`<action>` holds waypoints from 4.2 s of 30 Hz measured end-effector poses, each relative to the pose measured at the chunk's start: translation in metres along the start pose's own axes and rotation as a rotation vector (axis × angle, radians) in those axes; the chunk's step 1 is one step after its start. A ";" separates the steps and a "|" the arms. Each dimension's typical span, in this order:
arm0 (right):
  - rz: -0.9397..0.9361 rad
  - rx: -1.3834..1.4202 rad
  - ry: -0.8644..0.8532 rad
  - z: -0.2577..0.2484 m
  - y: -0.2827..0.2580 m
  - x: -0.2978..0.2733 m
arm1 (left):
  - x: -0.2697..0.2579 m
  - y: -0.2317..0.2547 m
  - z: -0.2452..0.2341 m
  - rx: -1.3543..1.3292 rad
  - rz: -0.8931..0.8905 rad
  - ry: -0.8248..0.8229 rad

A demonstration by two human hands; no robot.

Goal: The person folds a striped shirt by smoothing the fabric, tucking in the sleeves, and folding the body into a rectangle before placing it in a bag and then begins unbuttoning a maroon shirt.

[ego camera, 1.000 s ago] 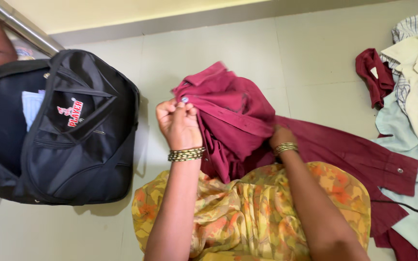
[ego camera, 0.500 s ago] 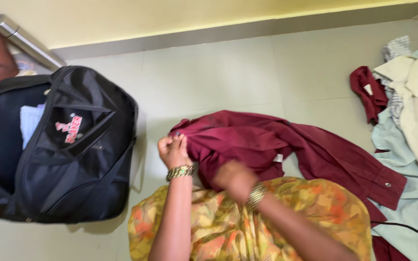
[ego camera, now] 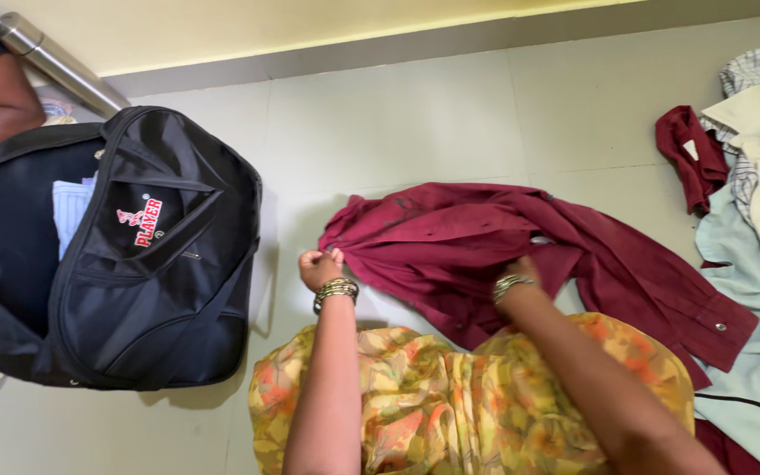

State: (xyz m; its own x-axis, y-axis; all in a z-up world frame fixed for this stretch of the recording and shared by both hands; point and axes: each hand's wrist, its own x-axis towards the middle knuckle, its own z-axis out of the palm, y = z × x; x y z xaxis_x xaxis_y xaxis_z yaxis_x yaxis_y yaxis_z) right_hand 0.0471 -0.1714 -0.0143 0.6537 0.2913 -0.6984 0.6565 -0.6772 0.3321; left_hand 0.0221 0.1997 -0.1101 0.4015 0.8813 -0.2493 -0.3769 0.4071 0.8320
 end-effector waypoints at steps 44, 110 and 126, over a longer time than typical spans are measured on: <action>-0.200 1.798 0.819 -0.028 -0.047 -0.053 | -0.238 0.018 0.033 0.413 -0.471 -0.563; -0.101 1.697 0.993 -0.066 -0.024 -0.068 | -0.233 0.010 0.065 0.151 -0.451 -0.598; -0.166 2.097 0.743 -0.046 -0.025 -0.052 | -0.233 0.009 0.066 0.276 -0.303 -0.643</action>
State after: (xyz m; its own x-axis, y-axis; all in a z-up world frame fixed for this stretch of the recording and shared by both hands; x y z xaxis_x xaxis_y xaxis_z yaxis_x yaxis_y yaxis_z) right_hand 0.0141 -0.1383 0.0432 0.9653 0.1887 -0.1805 -0.1806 -0.0166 -0.9834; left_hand -0.0200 -0.0174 -0.0122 0.8931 0.3928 -0.2194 0.0159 0.4599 0.8878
